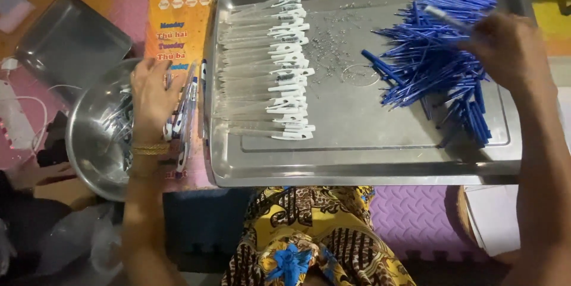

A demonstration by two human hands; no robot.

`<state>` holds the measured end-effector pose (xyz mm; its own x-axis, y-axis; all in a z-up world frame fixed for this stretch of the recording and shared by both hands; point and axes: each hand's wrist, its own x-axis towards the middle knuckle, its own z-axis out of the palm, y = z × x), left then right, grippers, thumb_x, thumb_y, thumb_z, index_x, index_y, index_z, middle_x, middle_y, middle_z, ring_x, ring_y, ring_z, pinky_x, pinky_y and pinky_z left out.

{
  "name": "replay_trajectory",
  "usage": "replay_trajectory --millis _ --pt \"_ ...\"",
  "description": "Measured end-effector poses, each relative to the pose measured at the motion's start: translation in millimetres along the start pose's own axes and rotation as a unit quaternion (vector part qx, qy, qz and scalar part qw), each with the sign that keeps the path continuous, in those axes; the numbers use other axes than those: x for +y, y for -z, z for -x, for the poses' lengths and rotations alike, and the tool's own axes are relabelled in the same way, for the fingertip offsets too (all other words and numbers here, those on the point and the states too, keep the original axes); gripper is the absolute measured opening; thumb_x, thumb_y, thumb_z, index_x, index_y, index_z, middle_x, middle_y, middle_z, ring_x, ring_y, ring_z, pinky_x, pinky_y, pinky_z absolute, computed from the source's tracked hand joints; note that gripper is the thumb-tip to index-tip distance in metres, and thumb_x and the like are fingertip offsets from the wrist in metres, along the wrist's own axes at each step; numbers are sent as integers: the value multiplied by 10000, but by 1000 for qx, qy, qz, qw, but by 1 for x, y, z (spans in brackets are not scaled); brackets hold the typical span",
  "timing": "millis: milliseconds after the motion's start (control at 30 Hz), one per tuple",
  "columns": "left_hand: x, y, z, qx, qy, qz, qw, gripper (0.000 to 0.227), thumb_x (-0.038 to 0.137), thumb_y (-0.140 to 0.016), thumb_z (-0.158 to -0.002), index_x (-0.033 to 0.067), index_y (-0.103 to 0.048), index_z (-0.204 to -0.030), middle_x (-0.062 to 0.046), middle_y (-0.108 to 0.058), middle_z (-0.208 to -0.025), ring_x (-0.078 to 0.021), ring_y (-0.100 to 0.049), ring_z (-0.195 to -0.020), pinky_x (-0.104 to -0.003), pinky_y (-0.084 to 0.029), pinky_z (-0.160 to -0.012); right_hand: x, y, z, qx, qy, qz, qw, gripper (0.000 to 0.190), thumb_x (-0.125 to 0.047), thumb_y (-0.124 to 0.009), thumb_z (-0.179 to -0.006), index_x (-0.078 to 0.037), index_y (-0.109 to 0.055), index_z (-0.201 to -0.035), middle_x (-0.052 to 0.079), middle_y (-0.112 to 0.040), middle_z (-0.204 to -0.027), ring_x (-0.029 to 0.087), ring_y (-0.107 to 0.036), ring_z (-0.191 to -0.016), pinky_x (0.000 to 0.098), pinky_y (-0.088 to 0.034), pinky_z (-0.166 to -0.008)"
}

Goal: The person repeatedly picks white marker bodies from a metal tray, inserts blue ink cartridges into them, and places the assembled markers back on the tray. The process is continuous and repetitive throughout the clip.

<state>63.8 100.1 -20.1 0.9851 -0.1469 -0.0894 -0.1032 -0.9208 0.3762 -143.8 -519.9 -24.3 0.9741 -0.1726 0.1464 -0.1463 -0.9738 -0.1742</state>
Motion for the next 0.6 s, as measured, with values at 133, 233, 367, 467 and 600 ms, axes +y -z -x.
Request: replay_trajectory --millis 133,233,367,467,600 --pt "4 4 6 -8 39 27 999 557 315 -577 -1151 79 -514 -1652 -300 -285 -1749 -499 -252 -1590 -748 -273 -1237 9 -7 -5 101 -64 -180 976 342 -256 -583 -1473 6 -727 -1308 156 -688 -1077 233 -624 -867 368 -483 -727" --pt "-37 -23 -13 0 -5 16 1000 536 315 -578 -1155 56 -543 -1623 -269 -421 -1677 -476 -364 -1529 -682 -317 -1220 -22 20 -20 122 -33 -381 916 480 -523 -336 -1428 -114 -573 -1345 54 -534 -1104 157 -507 -950 330 -425 -896" --pt "-62 -43 -25 27 -120 -12 992 592 426 -537 -1176 -14 -621 -1563 -296 -565 -1612 -492 -479 -1480 -659 -318 -1221 -38 25 -48 109 19 -571 814 468 -643 -462 -1341 -229 -566 -1151 -48 -474 -893 92 -461 -769 274 -443 -825" --pt "-65 -47 -24 46 -208 -14 977 484 354 -615 -1147 -28 -747 -1415 -346 -604 -1566 -512 -561 -1431 -647 -352 -1209 -82 53 -53 76 13 -571 817 504 -624 -434 -1293 -226 -489 -988 -24 -342 -781 119 -204 -679 339 -176 -730" --pt "-43 -34 -9 36 -181 8 983 465 286 -666 -1126 -27 -710 -1467 -295 -631 -1549 -494 -567 -1415 -653 -380 -1202 -105 61 -43 86 -7 -594 800 371 -645 -409 -1243 -334 -526 -1080 -158 -446 -943 38 -335 -754 257 -266 -717"
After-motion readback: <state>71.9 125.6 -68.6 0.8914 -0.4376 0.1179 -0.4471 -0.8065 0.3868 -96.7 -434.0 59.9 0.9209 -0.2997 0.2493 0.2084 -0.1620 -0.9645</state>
